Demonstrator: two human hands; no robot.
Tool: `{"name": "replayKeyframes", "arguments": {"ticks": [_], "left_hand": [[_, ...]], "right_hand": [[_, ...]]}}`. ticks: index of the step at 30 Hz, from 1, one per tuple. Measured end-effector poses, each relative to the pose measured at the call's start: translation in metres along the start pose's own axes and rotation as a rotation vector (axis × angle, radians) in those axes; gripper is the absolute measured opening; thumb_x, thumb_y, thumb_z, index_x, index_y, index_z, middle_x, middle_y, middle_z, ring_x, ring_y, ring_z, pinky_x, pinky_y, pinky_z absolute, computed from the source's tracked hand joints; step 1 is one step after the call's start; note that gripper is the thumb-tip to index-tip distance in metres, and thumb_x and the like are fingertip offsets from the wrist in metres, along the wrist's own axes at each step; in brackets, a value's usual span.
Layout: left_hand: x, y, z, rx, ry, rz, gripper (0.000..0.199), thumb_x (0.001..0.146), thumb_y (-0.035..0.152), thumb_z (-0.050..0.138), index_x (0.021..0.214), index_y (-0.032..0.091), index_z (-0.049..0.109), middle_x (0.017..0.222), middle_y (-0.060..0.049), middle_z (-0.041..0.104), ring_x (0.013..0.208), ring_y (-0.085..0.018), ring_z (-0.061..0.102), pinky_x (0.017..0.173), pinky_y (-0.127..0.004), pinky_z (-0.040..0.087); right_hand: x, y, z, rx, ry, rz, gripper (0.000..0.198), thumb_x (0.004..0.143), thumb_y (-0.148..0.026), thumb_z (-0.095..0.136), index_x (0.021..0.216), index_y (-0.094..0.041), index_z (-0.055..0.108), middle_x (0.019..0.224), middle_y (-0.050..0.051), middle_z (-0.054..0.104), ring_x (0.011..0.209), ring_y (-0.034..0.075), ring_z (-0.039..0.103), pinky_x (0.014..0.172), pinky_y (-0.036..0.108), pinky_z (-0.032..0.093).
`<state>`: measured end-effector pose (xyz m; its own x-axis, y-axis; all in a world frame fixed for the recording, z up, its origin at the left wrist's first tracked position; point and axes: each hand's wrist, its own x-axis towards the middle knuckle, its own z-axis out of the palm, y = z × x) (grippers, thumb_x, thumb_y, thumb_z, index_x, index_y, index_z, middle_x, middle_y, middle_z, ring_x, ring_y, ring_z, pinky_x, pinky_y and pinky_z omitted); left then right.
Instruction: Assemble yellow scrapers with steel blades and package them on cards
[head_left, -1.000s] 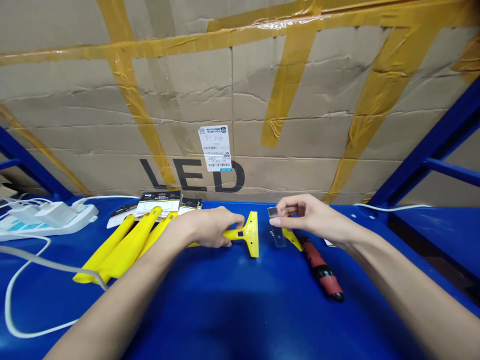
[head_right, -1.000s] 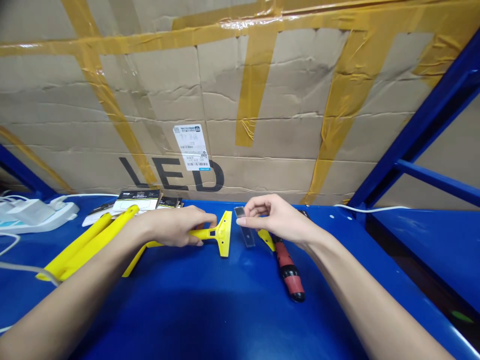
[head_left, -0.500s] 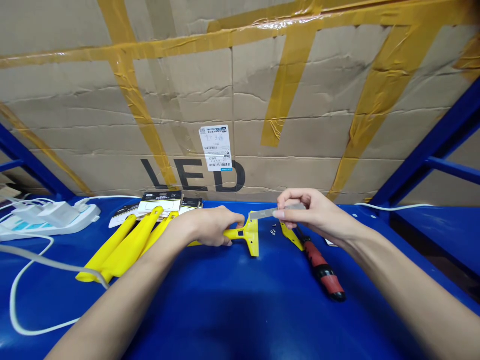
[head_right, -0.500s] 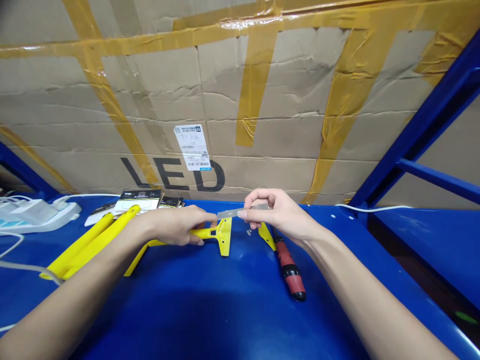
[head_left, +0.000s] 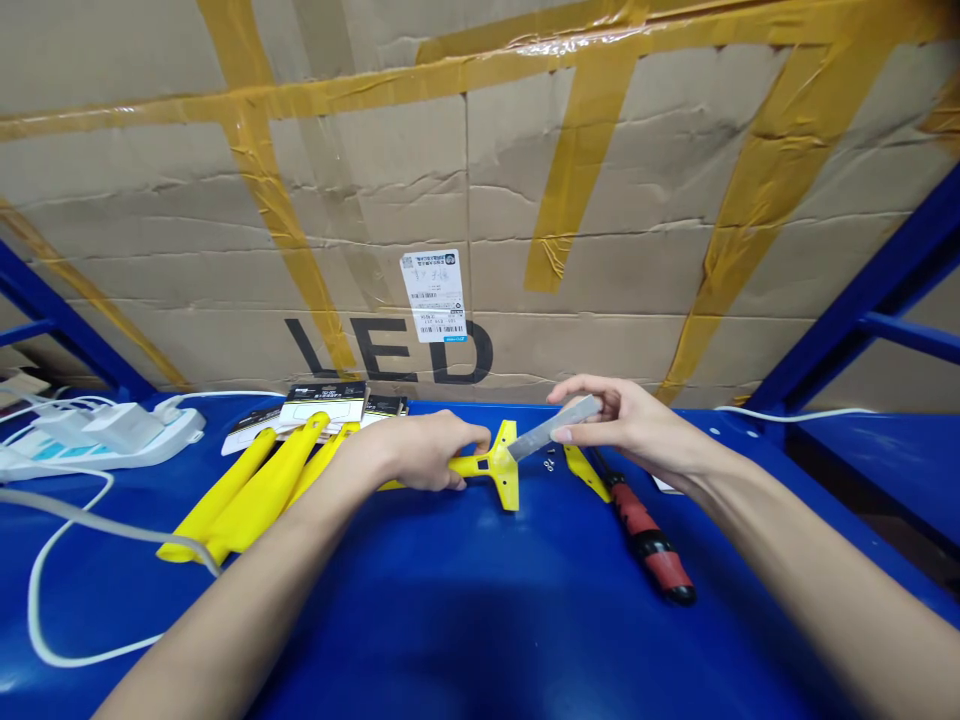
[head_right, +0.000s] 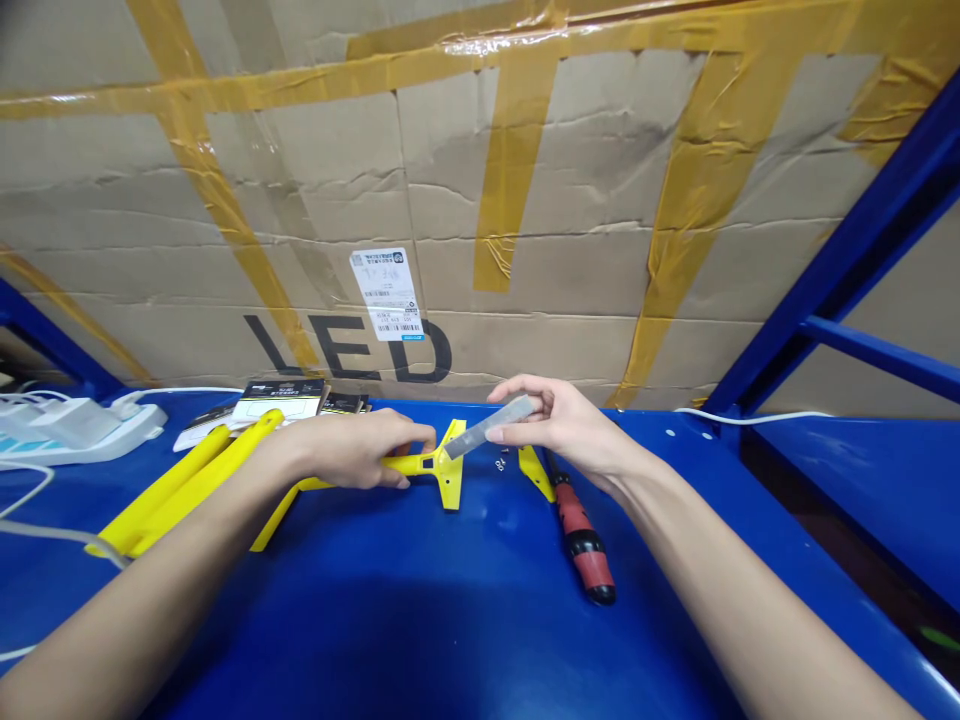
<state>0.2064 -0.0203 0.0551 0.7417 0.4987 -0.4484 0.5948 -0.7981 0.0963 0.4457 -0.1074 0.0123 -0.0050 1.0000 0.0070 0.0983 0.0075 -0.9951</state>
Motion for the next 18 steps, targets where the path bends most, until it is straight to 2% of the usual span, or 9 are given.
{"name": "replayKeyframes", "arguments": {"ticks": [4,7,10,15,18], "left_hand": [[0.000,0.000,0.001,0.000,0.011,0.005,0.028,0.087,0.032,0.068,0.112,0.026,0.059,0.110,-0.005,0.062,0.095,-0.023,0.059,0.068,-0.028,0.040],[0.000,-0.001,0.002,0.007,0.025,0.016,0.028,0.087,0.031,0.068,0.113,0.025,0.059,0.109,-0.005,0.062,0.095,-0.023,0.059,0.068,-0.029,0.040],[0.001,-0.002,0.002,0.008,0.062,0.041,0.030,0.086,0.031,0.069,0.113,0.025,0.058,0.107,-0.005,0.062,0.094,-0.023,0.058,0.069,-0.029,0.039],[0.000,0.000,0.002,-0.007,0.131,0.147,0.020,0.086,0.029,0.068,0.100,0.023,0.055,0.098,-0.002,0.061,0.085,-0.019,0.055,0.066,-0.027,0.037],[-0.002,0.001,0.001,-0.011,0.151,0.198,0.019,0.088,0.031,0.067,0.098,0.022,0.053,0.097,-0.002,0.060,0.085,-0.019,0.055,0.066,-0.027,0.037]], "right_hand": [[0.002,0.003,0.004,0.113,0.008,0.049,0.031,0.062,-0.034,0.093,0.082,-0.016,0.076,0.073,0.000,0.067,0.067,0.010,0.057,0.063,0.024,0.045],[0.002,0.004,0.008,0.143,-0.033,0.133,0.032,0.063,-0.038,0.092,0.079,-0.016,0.076,0.074,0.002,0.070,0.071,0.011,0.063,0.068,0.024,0.049],[0.003,0.005,0.012,0.056,-0.068,0.190,0.034,0.062,-0.040,0.093,0.073,-0.015,0.073,0.072,0.004,0.073,0.066,0.011,0.064,0.066,0.023,0.051],[0.003,0.008,0.021,-0.057,-0.024,0.211,0.036,0.059,-0.038,0.095,0.072,-0.014,0.070,0.066,0.006,0.074,0.058,0.011,0.064,0.058,0.022,0.050],[0.002,0.008,0.026,-0.067,-0.016,0.220,0.037,0.059,-0.037,0.094,0.072,-0.015,0.068,0.063,0.005,0.073,0.055,0.011,0.064,0.057,0.022,0.051]]}}
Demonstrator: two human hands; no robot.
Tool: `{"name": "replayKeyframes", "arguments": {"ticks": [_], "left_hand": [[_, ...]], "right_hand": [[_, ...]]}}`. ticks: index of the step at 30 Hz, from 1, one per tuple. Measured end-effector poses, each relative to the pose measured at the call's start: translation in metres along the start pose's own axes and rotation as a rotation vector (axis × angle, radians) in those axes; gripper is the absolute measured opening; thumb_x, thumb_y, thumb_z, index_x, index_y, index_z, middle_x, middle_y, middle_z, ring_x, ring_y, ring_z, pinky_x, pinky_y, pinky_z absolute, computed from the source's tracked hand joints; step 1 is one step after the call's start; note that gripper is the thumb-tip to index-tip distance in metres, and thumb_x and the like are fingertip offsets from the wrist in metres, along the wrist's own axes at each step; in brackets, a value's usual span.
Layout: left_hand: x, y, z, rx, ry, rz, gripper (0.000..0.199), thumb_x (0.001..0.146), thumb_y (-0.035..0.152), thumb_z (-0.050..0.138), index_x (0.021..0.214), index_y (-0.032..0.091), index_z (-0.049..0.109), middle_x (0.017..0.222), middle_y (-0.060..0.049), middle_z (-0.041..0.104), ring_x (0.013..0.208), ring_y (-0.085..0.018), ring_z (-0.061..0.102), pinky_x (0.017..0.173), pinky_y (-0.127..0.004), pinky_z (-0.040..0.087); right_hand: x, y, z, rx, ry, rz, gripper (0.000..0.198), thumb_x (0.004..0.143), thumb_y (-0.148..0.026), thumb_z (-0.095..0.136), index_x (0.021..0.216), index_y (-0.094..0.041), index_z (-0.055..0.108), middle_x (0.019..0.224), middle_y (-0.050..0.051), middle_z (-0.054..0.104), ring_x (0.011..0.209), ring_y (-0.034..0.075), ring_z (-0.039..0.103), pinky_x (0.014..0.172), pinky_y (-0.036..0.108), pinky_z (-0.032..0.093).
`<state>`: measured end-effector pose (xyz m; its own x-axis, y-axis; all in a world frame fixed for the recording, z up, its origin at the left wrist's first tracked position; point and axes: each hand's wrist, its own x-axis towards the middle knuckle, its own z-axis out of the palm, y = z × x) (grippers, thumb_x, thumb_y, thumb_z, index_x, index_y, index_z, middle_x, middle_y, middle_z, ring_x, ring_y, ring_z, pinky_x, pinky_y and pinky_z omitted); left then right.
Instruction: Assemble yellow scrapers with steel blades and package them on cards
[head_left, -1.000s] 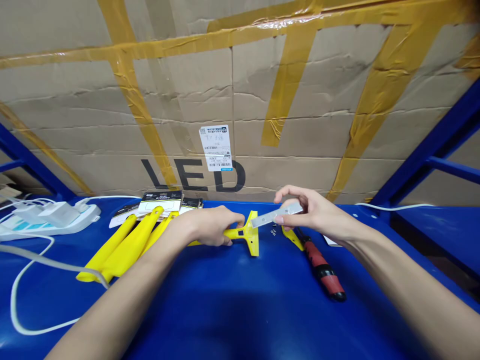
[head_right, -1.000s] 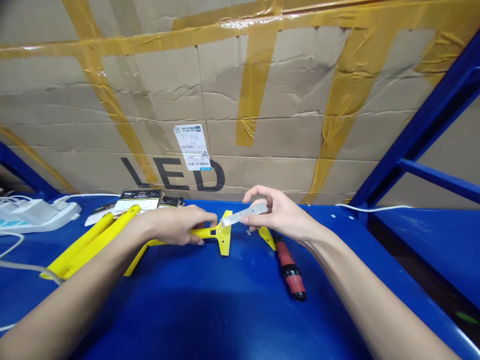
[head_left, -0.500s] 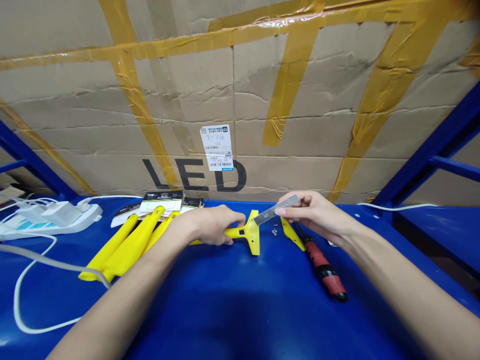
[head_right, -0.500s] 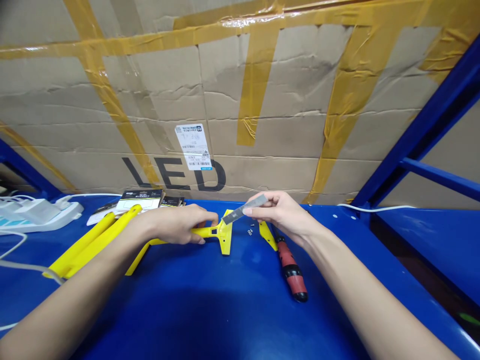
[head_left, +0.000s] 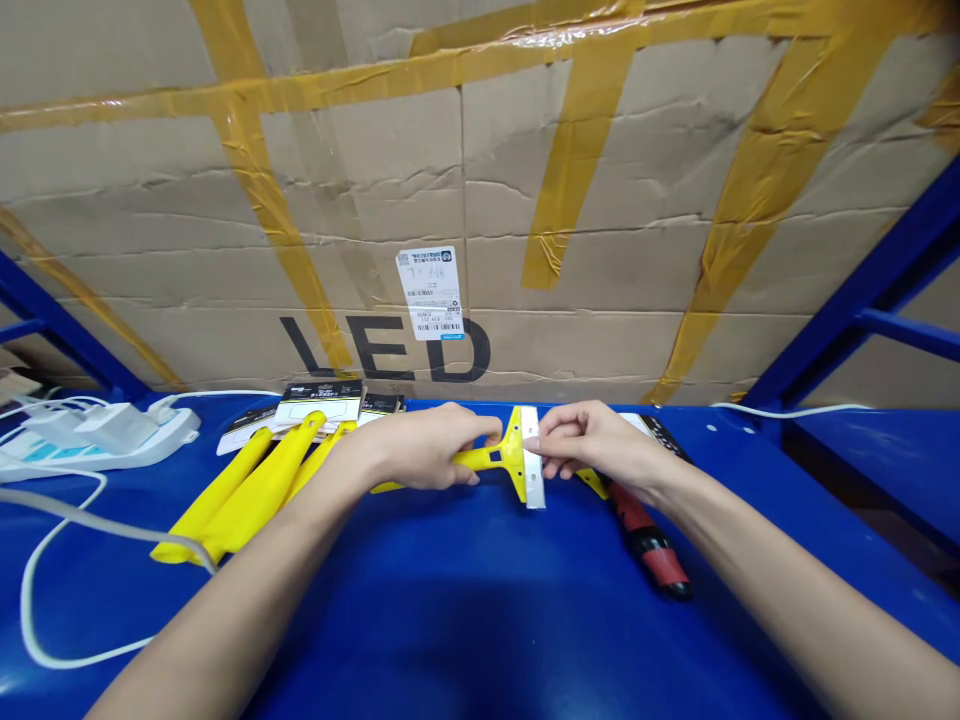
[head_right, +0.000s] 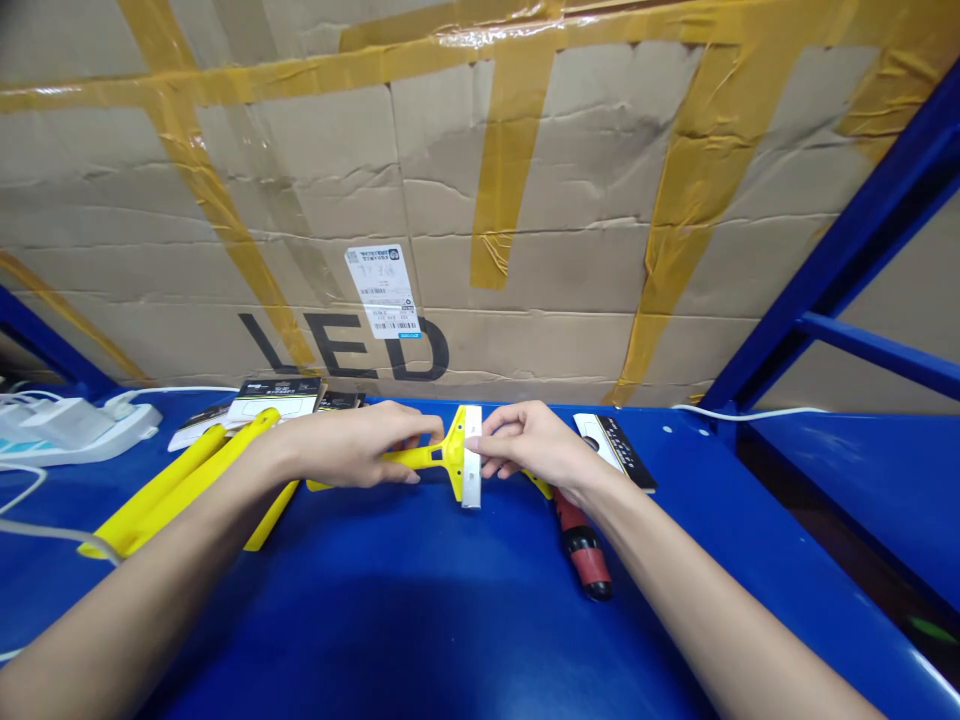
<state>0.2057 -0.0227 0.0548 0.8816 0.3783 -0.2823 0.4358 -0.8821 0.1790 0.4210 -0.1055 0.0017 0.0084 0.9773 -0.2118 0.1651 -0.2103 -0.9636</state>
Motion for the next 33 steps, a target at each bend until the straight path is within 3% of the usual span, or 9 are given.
{"name": "replayKeyframes", "arguments": {"ticks": [7,11,15,22,28,33], "left_hand": [[0.002,0.000,0.000,-0.006,-0.008,0.003,0.020,0.090,0.033,0.066,0.101,0.022,0.055,0.100,-0.003,0.062,0.085,-0.019,0.057,0.067,-0.027,0.038],[0.001,0.001,-0.001,-0.020,-0.051,-0.028,0.024,0.090,0.034,0.066,0.109,0.022,0.059,0.106,-0.005,0.065,0.092,-0.022,0.060,0.069,-0.028,0.040],[-0.002,0.002,-0.002,-0.013,-0.049,-0.032,0.023,0.091,0.033,0.065,0.110,0.022,0.058,0.108,-0.005,0.065,0.093,-0.021,0.060,0.072,-0.028,0.041],[0.000,0.001,-0.001,-0.017,-0.044,-0.013,0.018,0.091,0.031,0.064,0.104,0.022,0.056,0.102,-0.004,0.063,0.088,-0.019,0.058,0.069,-0.027,0.040],[0.000,-0.001,0.001,-0.027,-0.053,-0.021,0.019,0.091,0.032,0.064,0.103,0.022,0.055,0.101,-0.004,0.063,0.088,-0.020,0.058,0.069,-0.028,0.040],[-0.001,-0.001,0.000,-0.020,-0.056,-0.035,0.021,0.090,0.033,0.064,0.106,0.022,0.056,0.103,-0.004,0.063,0.088,-0.020,0.058,0.069,-0.028,0.040]], "right_hand": [[-0.002,-0.001,0.008,0.078,-0.004,-0.031,0.024,0.071,-0.030,0.088,0.081,-0.014,0.072,0.067,0.003,0.075,0.063,0.012,0.069,0.065,0.023,0.059],[0.002,0.005,0.011,0.096,0.041,0.013,0.031,0.074,-0.030,0.088,0.089,-0.017,0.065,0.062,0.003,0.073,0.052,0.013,0.066,0.056,0.024,0.058],[0.006,0.012,0.011,0.089,0.014,-0.037,0.039,0.071,-0.032,0.090,0.091,-0.018,0.059,0.059,-0.001,0.071,0.050,0.011,0.064,0.056,0.023,0.057],[0.003,0.007,0.013,0.143,0.048,0.004,0.040,0.073,-0.027,0.088,0.100,-0.018,0.060,0.063,0.000,0.073,0.055,0.014,0.068,0.059,0.025,0.061],[0.000,0.003,0.015,0.179,0.049,0.062,0.051,0.074,-0.027,0.088,0.116,-0.014,0.063,0.070,0.003,0.075,0.059,0.015,0.071,0.056,0.025,0.062],[-0.001,0.002,0.014,0.194,0.022,0.103,0.061,0.072,-0.031,0.090,0.123,-0.013,0.062,0.078,0.006,0.077,0.065,0.016,0.073,0.063,0.027,0.064]]}}
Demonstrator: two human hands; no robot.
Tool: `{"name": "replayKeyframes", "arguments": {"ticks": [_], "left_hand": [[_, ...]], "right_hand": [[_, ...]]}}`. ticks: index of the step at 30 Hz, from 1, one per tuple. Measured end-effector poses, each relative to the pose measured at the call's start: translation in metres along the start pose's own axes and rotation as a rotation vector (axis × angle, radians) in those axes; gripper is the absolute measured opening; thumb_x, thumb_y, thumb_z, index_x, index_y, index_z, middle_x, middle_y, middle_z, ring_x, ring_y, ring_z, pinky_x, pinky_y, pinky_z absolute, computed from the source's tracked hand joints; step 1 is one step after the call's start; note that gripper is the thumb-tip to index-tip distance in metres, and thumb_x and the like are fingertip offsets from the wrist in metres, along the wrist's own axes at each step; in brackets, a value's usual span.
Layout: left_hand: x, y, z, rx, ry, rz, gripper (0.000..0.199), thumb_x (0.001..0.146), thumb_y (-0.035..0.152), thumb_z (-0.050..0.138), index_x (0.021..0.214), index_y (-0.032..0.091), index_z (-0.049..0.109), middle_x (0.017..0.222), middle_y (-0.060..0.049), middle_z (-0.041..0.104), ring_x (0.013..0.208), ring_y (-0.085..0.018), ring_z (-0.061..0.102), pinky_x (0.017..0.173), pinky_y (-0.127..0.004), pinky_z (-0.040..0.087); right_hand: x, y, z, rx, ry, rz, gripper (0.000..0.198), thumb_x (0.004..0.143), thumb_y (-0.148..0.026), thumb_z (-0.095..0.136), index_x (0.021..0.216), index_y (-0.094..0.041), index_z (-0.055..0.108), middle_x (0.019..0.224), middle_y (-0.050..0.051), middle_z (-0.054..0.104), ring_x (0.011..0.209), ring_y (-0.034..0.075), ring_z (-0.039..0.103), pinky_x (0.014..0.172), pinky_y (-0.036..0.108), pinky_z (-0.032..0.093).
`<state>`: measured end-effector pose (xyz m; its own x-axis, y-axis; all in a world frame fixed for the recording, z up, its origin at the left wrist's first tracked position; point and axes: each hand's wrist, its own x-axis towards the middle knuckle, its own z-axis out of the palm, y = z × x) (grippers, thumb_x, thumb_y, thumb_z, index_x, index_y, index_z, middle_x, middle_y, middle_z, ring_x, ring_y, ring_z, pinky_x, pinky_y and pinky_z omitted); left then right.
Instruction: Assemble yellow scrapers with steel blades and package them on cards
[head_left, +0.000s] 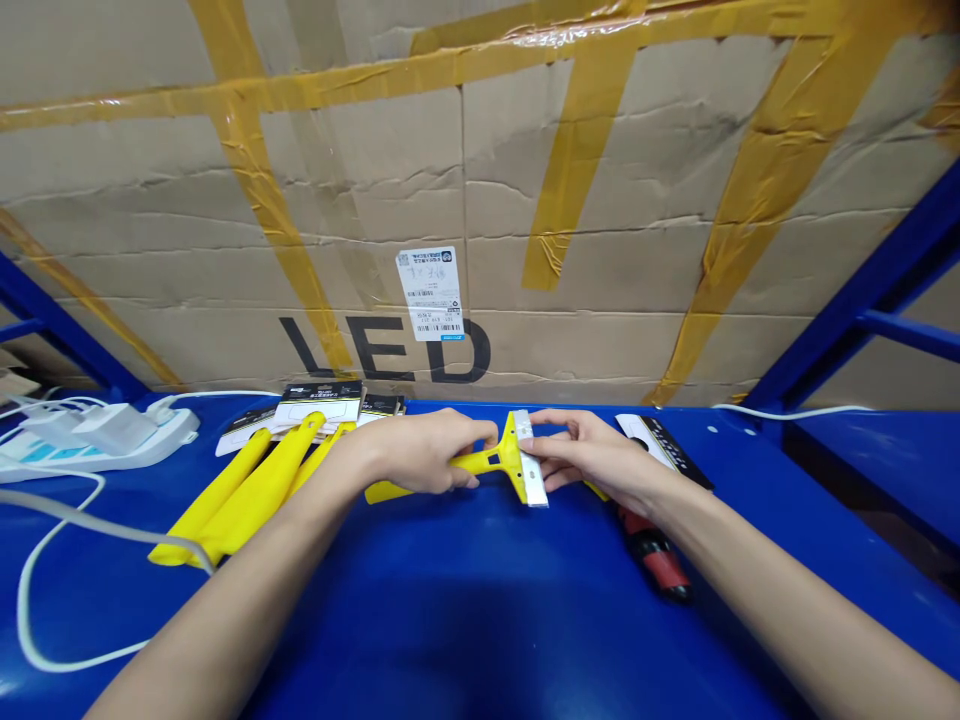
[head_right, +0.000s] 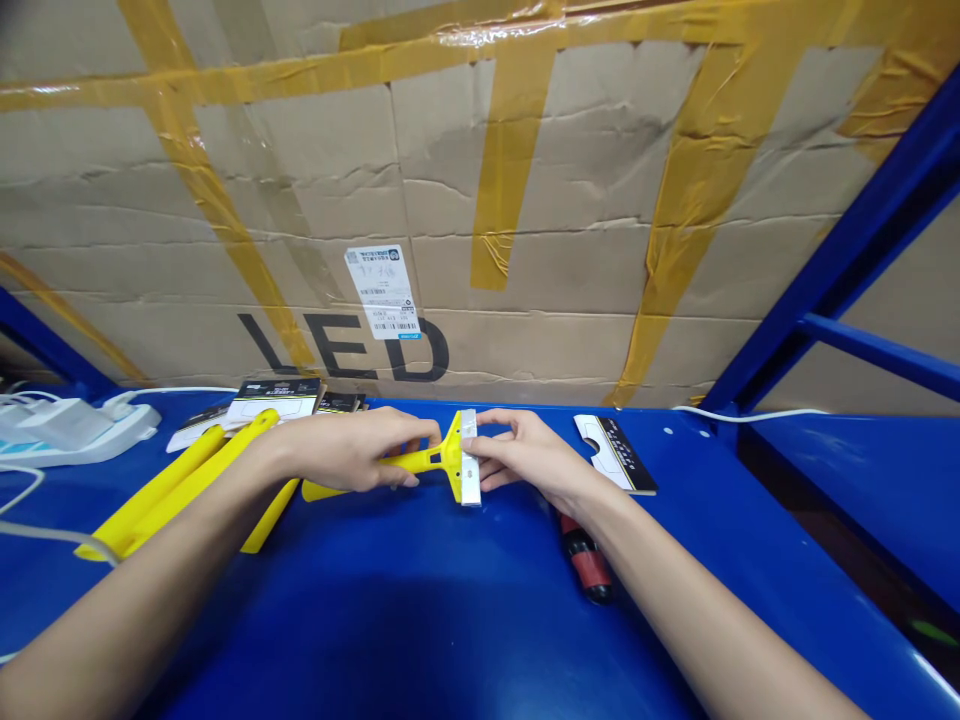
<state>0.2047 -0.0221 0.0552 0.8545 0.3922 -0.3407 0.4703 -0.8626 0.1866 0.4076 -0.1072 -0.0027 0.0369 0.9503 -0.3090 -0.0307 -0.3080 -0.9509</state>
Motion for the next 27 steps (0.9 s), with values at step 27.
{"name": "replayKeyframes", "arguments": {"ticks": [27], "left_hand": [[0.003,0.001,0.003,-0.008,-0.035,-0.003,0.017,0.088,0.031,0.067,0.098,0.023,0.055,0.098,-0.002,0.061,0.082,-0.018,0.054,0.063,-0.026,0.035]], "right_hand": [[-0.010,-0.009,-0.012,-1.593,0.361,-0.099,0.025,0.082,-0.014,0.056,0.099,-0.014,0.074,0.089,0.019,0.075,0.087,0.035,0.074,0.067,0.036,0.046]]}}
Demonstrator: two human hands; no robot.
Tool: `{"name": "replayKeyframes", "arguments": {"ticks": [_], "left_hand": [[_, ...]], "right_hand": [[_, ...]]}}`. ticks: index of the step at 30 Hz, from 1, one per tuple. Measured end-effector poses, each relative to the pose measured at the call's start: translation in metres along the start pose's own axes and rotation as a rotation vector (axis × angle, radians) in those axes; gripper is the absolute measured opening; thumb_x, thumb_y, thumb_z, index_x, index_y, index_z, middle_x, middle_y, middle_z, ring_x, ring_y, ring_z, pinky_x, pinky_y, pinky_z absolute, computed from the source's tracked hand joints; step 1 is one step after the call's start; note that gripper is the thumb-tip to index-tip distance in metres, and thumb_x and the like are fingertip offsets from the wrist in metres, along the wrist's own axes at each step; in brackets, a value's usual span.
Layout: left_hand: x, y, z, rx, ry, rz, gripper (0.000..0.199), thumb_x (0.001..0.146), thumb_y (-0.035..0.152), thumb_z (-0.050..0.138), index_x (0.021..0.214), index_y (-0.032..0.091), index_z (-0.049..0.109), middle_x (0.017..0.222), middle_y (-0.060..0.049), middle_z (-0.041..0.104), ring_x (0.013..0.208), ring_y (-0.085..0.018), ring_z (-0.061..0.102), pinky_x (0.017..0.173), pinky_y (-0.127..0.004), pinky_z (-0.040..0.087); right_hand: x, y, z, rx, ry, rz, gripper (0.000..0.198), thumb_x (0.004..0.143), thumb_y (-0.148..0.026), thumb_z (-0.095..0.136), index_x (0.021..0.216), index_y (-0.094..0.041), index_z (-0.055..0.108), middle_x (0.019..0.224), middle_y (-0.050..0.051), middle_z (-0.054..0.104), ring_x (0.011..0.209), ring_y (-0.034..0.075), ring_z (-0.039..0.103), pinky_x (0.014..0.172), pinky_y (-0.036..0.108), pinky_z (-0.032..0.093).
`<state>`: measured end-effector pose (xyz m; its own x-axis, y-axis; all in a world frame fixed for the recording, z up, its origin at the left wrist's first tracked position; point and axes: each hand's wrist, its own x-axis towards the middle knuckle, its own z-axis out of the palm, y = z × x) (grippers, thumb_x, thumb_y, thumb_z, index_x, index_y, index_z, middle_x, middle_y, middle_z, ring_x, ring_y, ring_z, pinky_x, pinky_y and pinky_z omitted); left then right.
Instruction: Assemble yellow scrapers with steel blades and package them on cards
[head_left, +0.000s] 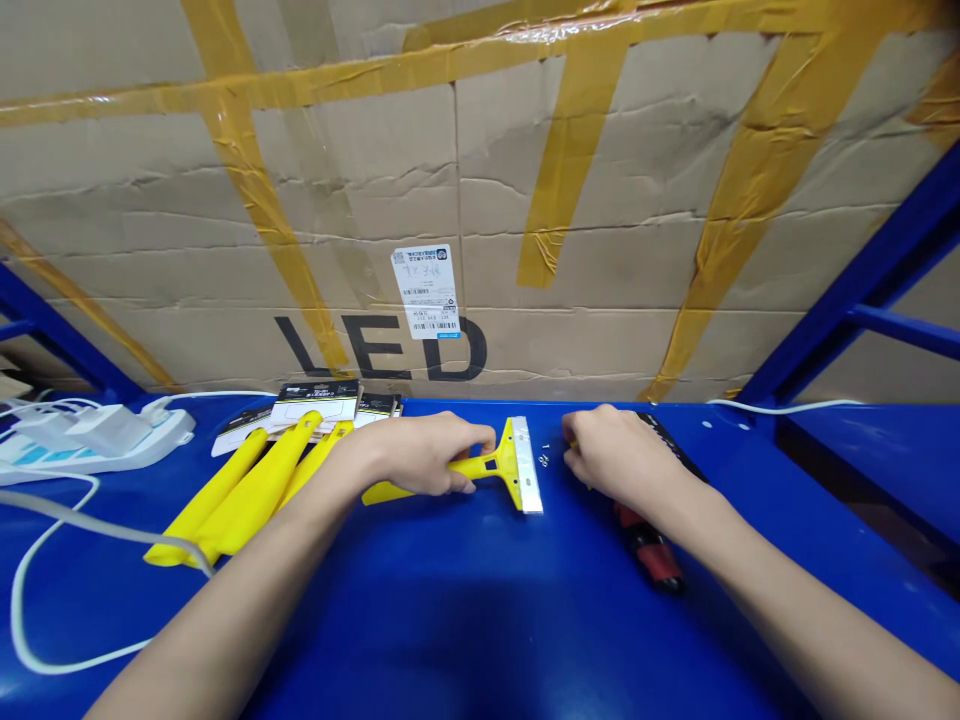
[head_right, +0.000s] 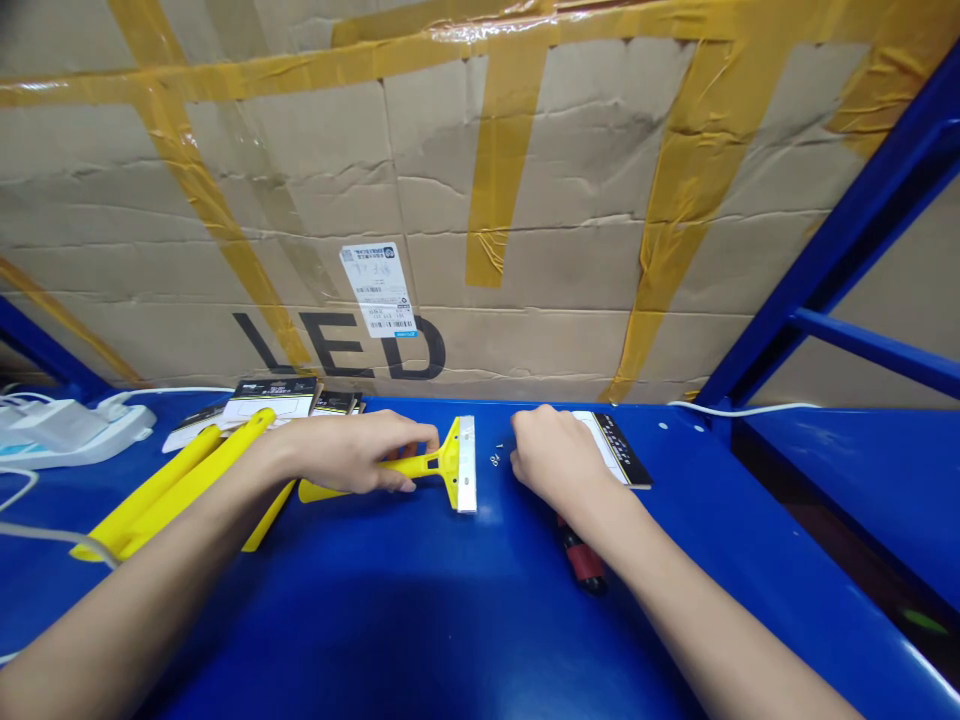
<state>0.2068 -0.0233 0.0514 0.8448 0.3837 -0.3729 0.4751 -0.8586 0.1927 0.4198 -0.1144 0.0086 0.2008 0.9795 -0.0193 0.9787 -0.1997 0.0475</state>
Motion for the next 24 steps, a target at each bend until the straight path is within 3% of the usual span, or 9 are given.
{"name": "replayKeyframes", "arguments": {"ticks": [5,7,10,14,19,24], "left_hand": [[0.002,-0.001,0.000,-0.001,-0.003,0.000,0.019,0.089,0.031,0.067,0.102,0.022,0.057,0.100,-0.002,0.062,0.085,-0.018,0.055,0.065,-0.026,0.035],[0.003,-0.003,0.001,0.009,-0.004,-0.006,0.022,0.088,0.032,0.067,0.105,0.022,0.057,0.101,-0.003,0.062,0.085,-0.018,0.054,0.065,-0.026,0.036],[0.004,-0.005,0.003,0.014,-0.010,-0.007,0.025,0.088,0.033,0.067,0.109,0.023,0.057,0.101,-0.003,0.062,0.084,-0.018,0.054,0.065,-0.026,0.036],[0.003,-0.006,0.003,0.015,-0.008,-0.005,0.023,0.088,0.032,0.067,0.106,0.022,0.057,0.099,-0.002,0.061,0.083,-0.018,0.054,0.065,-0.026,0.035],[0.003,-0.005,0.001,0.010,-0.005,-0.012,0.019,0.088,0.032,0.066,0.102,0.022,0.056,0.097,-0.002,0.060,0.082,-0.017,0.053,0.064,-0.026,0.035],[0.003,-0.005,0.000,0.013,-0.008,-0.013,0.016,0.088,0.031,0.065,0.097,0.022,0.054,0.094,-0.001,0.059,0.080,-0.017,0.053,0.063,-0.026,0.034]], "right_hand": [[0.006,0.015,-0.006,0.126,0.044,-0.005,0.018,0.083,-0.036,0.066,0.087,-0.019,0.073,0.083,0.011,0.074,0.078,0.027,0.071,0.065,0.033,0.046],[0.008,0.021,-0.008,0.255,0.114,-0.026,0.017,0.079,-0.031,0.072,0.092,-0.021,0.070,0.079,0.005,0.073,0.074,0.022,0.069,0.064,0.031,0.045],[0.011,0.024,-0.010,0.542,0.169,-0.005,0.036,0.072,-0.019,0.075,0.106,-0.021,0.065,0.074,0.000,0.071,0.068,0.018,0.066,0.064,0.028,0.046],[0.015,0.022,-0.006,0.804,0.130,0.070,0.012,0.073,-0.023,0.071,0.076,-0.020,0.060,0.069,0.000,0.065,0.061,0.014,0.058,0.057,0.027,0.042],[0.015,0.023,0.001,1.116,-0.003,0.015,0.032,0.071,-0.028,0.075,0.064,-0.022,0.044,0.055,-0.006,0.049,0.051,0.009,0.043,0.049,0.024,0.028],[0.011,0.022,-0.002,1.288,-0.094,-0.082,0.036,0.066,-0.037,0.086,0.065,-0.018,0.055,0.054,-0.006,0.051,0.052,0.007,0.041,0.051,0.023,0.031]]}}
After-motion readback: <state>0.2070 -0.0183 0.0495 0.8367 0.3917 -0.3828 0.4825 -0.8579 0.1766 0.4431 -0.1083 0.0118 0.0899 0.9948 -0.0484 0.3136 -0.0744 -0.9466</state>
